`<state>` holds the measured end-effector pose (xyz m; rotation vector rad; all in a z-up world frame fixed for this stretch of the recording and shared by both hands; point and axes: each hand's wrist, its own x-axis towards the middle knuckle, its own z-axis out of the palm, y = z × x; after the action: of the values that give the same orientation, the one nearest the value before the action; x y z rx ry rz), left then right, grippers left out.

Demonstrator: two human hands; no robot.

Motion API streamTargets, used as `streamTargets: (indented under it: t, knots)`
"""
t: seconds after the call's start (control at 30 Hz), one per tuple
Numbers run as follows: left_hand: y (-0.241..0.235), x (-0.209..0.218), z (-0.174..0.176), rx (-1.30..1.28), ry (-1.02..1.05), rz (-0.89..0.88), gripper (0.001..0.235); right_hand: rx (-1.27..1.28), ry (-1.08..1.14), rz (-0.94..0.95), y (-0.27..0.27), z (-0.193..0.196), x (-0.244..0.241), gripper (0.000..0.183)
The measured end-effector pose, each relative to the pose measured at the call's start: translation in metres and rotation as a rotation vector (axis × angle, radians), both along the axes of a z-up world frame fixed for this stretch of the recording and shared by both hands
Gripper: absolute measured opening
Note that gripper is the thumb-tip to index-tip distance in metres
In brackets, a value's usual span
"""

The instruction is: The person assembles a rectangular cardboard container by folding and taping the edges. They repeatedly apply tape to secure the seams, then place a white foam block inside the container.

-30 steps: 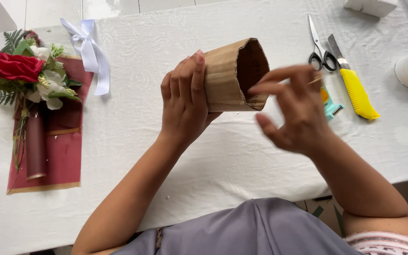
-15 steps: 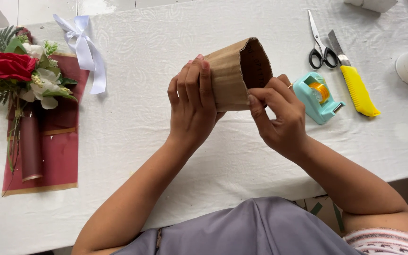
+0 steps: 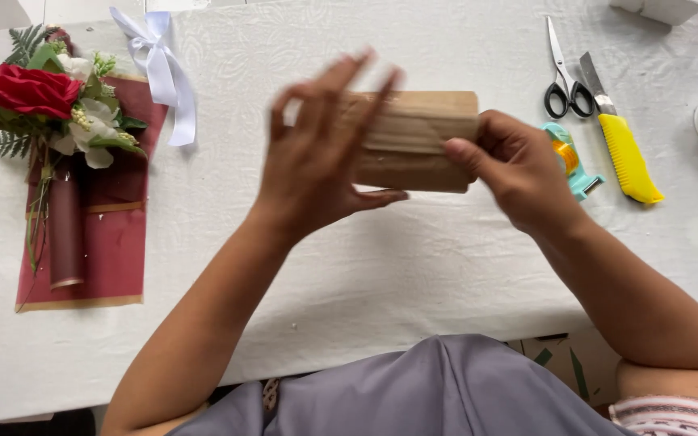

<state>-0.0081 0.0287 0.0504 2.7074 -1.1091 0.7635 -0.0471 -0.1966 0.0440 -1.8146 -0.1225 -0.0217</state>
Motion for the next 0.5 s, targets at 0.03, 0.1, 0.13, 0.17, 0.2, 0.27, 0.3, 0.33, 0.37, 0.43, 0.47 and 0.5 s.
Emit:
streamTargets:
  t: [0.03, 0.1, 0.13, 0.17, 0.2, 0.27, 0.3, 0.33, 0.37, 0.43, 0.47, 0.5]
  knots:
    - [0.001, -0.004, -0.003, 0.0, -0.004, 0.0, 0.11, 0.0, -0.004, 0.0, -0.002, -0.003, 0.001, 0.008]
    - [0.002, -0.011, -0.008, -1.009, 0.145, -0.178, 0.09, 0.468, 0.036, -0.077, -0.006, -0.009, 0.002, 0.01]
    - [-0.007, -0.012, -0.013, -1.008, 0.144, -0.182, 0.09, 0.47, 0.033, -0.079, -0.002, -0.009, 0.003, 0.01]
    - [-0.015, -0.015, -0.018, -1.227, 0.496, -0.139, 0.092, 0.547, 0.044, -0.117, 0.002, -0.008, 0.003, 0.015]
    - [-0.022, -0.018, -0.023, -1.424, 0.863, -0.092, 0.095, 0.624, 0.055, -0.156, 0.007, -0.008, 0.003, 0.019]
    - [-0.038, -0.019, -0.011, -1.562, 1.032, -0.065, 0.097, 0.634, 0.041, -0.144, 0.015, -0.018, 0.001, 0.012]
    - [-0.046, -0.018, -0.004, -1.697, 1.208, -0.039, 0.1, 0.642, 0.025, -0.137, 0.019, -0.023, 0.0, 0.006]
    - [-0.047, -0.016, 0.004, -1.698, 1.207, -0.036, 0.1, 0.642, 0.027, -0.135, 0.024, -0.027, -0.001, 0.006]
    - [-0.049, -0.013, 0.012, -1.747, 1.233, 0.097, 0.099, 0.624, 0.024, -0.106, 0.026, -0.03, -0.003, 0.016]
    - [-0.053, -0.008, 0.022, -1.793, 1.259, 0.236, 0.099, 0.605, 0.024, -0.079, 0.031, -0.033, -0.007, 0.028]
    - [-0.053, -0.005, 0.024, -1.786, 1.281, 0.265, 0.098, 0.596, 0.022, -0.075, 0.033, -0.033, -0.009, 0.027]
    - [-0.054, -0.002, 0.027, -1.777, 1.302, 0.291, 0.096, 0.587, 0.017, -0.072, 0.034, -0.032, -0.01, 0.025]
